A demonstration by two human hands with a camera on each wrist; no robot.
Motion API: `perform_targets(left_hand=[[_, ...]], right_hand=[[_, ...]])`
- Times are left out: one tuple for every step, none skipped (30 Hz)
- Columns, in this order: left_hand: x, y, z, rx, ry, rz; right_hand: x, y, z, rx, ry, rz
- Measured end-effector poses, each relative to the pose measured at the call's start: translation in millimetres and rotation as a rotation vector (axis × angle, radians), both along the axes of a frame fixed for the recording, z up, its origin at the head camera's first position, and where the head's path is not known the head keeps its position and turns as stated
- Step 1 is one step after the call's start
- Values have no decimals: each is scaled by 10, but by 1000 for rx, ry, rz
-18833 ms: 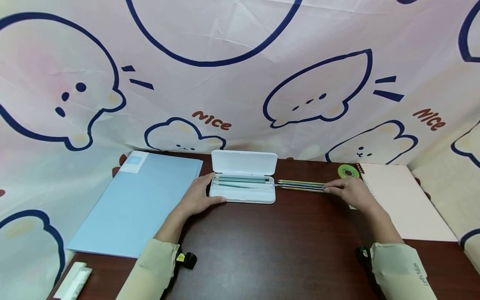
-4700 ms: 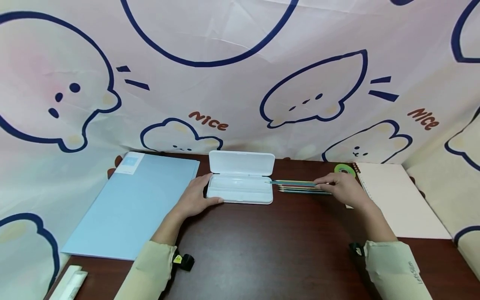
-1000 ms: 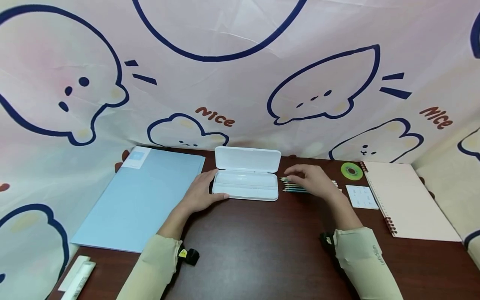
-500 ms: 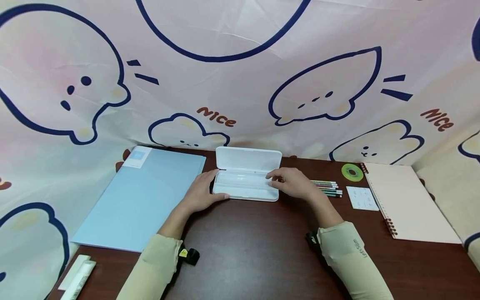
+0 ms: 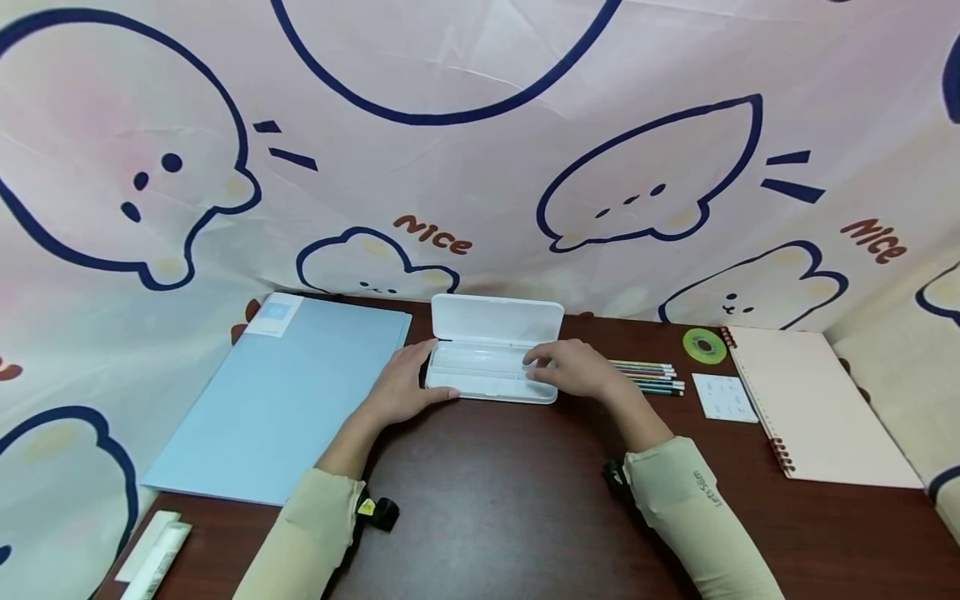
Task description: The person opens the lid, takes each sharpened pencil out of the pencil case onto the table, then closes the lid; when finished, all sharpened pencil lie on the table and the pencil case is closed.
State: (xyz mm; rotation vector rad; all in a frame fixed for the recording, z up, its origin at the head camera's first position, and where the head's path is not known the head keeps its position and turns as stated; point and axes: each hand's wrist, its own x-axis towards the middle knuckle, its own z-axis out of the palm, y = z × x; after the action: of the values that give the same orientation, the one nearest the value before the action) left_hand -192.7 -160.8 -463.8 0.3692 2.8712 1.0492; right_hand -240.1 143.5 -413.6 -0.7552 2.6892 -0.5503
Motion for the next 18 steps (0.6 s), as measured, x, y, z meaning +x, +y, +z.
perform_targets(left_hand=[[0,0,-3,-1,-1,1],[1,-1,-5,-2,-1,2],[2,-2,-6,-3,-2,3],[0,-1,-8,-2,-3,3],[0,-3,-11,-3,-2,3],[-2,-3,-12,-1,-2,2],[-3,-4,-13,-2,-1,1],[-4,-5,-13,-1,-1,0],[-7,-8,-15,-1,-2,-2],[-10,-13,-20,-1,0,-4],[-12,-16,-23,-2,3,-6],[-16,-17,-26,-3,2,-7],[-17,-19,-29,-5,1,-8],[-17,-22,-29,-5,3,-11],[-19,-22,-31,-7,5,-13],[-18,-22,-27,-6,5,-15],[-17,-22,-22,-5,2,-15],[-15,-21,-15,-1,-2,-14]], right_hand=[[2,-6,3,-1,2,1],[4,-13,5,1,3,0],[2,-20,1,5,8,1],[-1,-28,-3,12,8,0],[-3,-34,-4,18,9,3],[-6,-41,-4,27,7,1],[-10,-48,-6,35,5,2],[-13,-55,-7,46,1,2],[-18,-59,-8,54,-3,7],[-21,-66,-5,59,-9,8],[-23,-74,-4,64,-14,7],[-25,-82,-6,69,-18,3],[-27,-89,-8,71,-23,-2],[-30,-96,-12,73,-26,-7],[-32,-103,-17,73,-26,-12],[-31,-111,-21,73,-26,-20],[-30,-117,-24,75,-23,-25],[-29,-123,-28,74,-17,-28]])
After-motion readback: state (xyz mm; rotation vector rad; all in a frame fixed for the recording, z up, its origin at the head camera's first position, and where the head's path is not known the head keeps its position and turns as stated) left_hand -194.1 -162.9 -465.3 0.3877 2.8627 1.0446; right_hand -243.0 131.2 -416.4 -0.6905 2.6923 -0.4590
